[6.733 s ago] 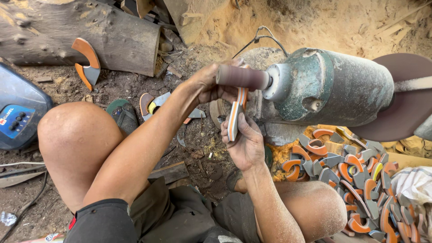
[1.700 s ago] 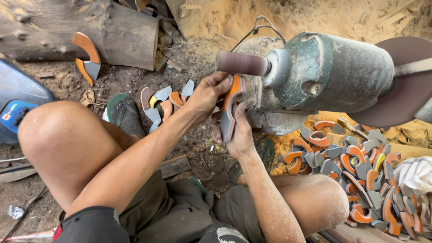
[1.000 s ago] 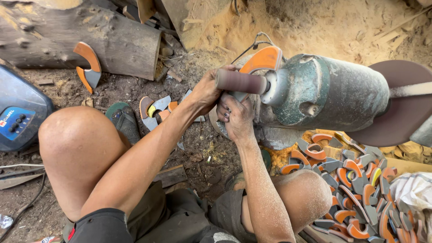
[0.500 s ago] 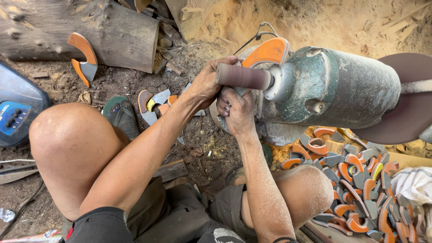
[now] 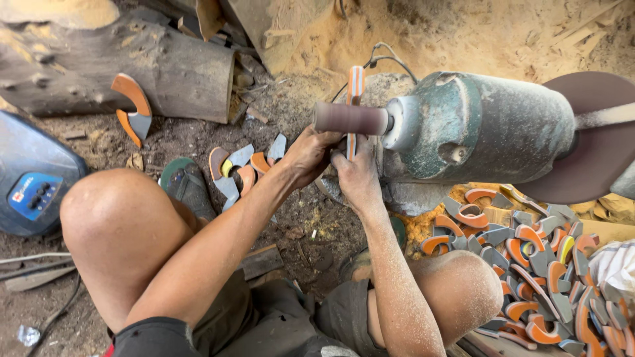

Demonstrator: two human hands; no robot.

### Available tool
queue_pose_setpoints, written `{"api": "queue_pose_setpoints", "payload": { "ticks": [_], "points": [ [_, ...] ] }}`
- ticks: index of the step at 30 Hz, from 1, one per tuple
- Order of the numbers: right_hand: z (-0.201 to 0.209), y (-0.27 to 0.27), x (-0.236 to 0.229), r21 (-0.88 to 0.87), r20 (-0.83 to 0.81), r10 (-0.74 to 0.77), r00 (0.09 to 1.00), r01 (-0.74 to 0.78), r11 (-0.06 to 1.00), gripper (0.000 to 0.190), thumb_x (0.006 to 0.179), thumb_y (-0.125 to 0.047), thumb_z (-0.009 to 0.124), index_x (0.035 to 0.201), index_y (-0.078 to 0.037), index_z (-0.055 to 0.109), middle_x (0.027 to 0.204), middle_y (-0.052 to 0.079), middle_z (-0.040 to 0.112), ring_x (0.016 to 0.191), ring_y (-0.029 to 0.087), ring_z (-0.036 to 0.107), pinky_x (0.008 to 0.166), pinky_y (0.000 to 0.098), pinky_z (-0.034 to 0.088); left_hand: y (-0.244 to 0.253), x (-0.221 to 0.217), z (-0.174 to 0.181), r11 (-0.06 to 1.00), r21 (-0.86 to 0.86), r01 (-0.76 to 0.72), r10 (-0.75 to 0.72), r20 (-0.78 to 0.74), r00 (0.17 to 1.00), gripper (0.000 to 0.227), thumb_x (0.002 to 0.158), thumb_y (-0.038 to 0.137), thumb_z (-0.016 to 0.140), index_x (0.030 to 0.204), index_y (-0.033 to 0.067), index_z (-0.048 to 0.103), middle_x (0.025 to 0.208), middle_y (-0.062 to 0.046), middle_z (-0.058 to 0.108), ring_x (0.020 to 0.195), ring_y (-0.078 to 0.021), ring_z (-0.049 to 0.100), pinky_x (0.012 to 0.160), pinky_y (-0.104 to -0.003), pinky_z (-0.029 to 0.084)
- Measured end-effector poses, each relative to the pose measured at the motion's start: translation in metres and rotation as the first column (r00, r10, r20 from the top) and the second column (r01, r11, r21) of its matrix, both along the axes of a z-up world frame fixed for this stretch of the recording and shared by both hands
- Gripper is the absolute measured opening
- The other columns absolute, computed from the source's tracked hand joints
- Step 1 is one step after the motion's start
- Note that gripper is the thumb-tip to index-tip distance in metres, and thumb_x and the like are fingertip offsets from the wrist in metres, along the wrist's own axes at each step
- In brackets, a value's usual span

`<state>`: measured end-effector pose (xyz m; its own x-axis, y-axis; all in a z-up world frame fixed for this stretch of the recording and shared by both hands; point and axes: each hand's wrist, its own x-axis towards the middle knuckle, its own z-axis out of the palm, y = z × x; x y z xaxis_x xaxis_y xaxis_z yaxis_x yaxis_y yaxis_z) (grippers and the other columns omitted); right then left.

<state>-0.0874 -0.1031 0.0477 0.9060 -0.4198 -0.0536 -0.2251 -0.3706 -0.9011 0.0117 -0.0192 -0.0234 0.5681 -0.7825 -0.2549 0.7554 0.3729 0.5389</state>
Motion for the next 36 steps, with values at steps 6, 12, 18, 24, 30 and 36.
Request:
{"api": "queue_pose_setpoints", "payload": {
  "ticks": [6, 12, 18, 24, 30, 36],
  "points": [
    [0.007, -0.008, 0.011, -0.233, -0.242, -0.124, 0.962, 0.067, 0.97, 0.044, 0.093, -0.012, 0.056, 0.132, 0.008, 0.049, 0.12, 0.031, 0.061, 0.118, 0.045, 0.061, 0.102, 0.0521, 0.048, -0.003, 0.004, 0.012, 0.997, -0.077, 0.015, -0.014, 0.002, 1.0, 0.031, 0.096, 0.009, 0.072, 0.125, 0.0033, 0.062, 0.11, -0.005, 0.065, 0.098, -0.0163, 0.06, 0.09, -0.033, 0.051],
    [0.009, -0.01, 0.016, -0.265, -0.282, -0.123, 0.951, 0.046, 0.963, 0.042, 0.096, -0.015, 0.057, 0.13, 0.009, 0.05, 0.118, 0.032, 0.061, 0.117, 0.045, 0.062, 0.099, 0.0523, 0.048, -0.005, 0.008, 0.039, 0.998, -0.06, 0.029, -0.029, 0.013, 1.0, 0.036, 0.092, 0.019, 0.071, 0.125, 0.0098, 0.061, 0.115, -0.003, 0.068, 0.104, -0.0143, 0.065, 0.095, -0.032, 0.056],
    [0.011, -0.01, 0.016, -0.301, -0.345, -0.108, 0.932, 0.0, 0.954, 0.035, 0.097, -0.015, 0.057, 0.123, 0.009, 0.056, 0.115, 0.032, 0.064, 0.114, 0.044, 0.065, 0.099, 0.0515, 0.05, -0.002, 0.009, 0.044, 0.997, -0.069, 0.027, -0.027, 0.013, 1.0, 0.033, 0.095, 0.017, 0.069, 0.126, 0.0093, 0.061, 0.116, -0.004, 0.067, 0.103, -0.0121, 0.067, 0.093, -0.029, 0.059],
    [0.008, -0.003, 0.007, -0.247, -0.314, -0.133, 0.94, 0.054, 0.968, 0.039, 0.097, -0.017, 0.056, 0.124, 0.01, 0.05, 0.108, 0.027, 0.06, 0.105, 0.038, 0.064, 0.091, 0.0519, 0.05, -0.002, 0.006, 0.019, 0.999, 0.006, 0.037, -0.036, -0.051, 0.998, 0.026, 0.096, 0.01, 0.073, 0.119, 0.0039, 0.064, 0.11, -0.007, 0.065, 0.09, -0.0119, 0.063, 0.084, -0.028, 0.058],
    [0.002, 0.006, -0.006, 0.003, -0.236, -0.056, 0.97, 0.058, 0.998, 0.04, 0.091, -0.019, 0.057, 0.116, 0.012, 0.057, 0.108, 0.027, 0.063, 0.095, 0.035, 0.067, 0.084, 0.0484, 0.058, 0.009, -0.006, 0.016, 0.999, -0.043, 0.018, -0.023, -0.111, 0.994, 0.021, 0.092, 0.01, 0.065, 0.113, 0.0044, 0.065, 0.106, -0.009, 0.073, 0.095, -0.0161, 0.072, 0.092, -0.029, 0.063],
    [0.023, -0.003, -0.023, 0.513, -0.267, 0.09, 0.959, 0.063, 0.856, 0.078, 0.086, -0.054, 0.064, 0.142, -0.006, 0.039, 0.124, 0.014, 0.061, 0.098, 0.026, 0.069, 0.077, 0.0413, 0.061, 0.046, 0.004, 0.039, 0.925, 0.38, -0.011, -0.065, 0.186, 0.98, 0.028, 0.095, 0.01, 0.063, 0.122, 0.005, 0.067, 0.101, -0.009, 0.075, 0.087, -0.0196, 0.069, 0.081, -0.035, 0.061]
  ]
}}
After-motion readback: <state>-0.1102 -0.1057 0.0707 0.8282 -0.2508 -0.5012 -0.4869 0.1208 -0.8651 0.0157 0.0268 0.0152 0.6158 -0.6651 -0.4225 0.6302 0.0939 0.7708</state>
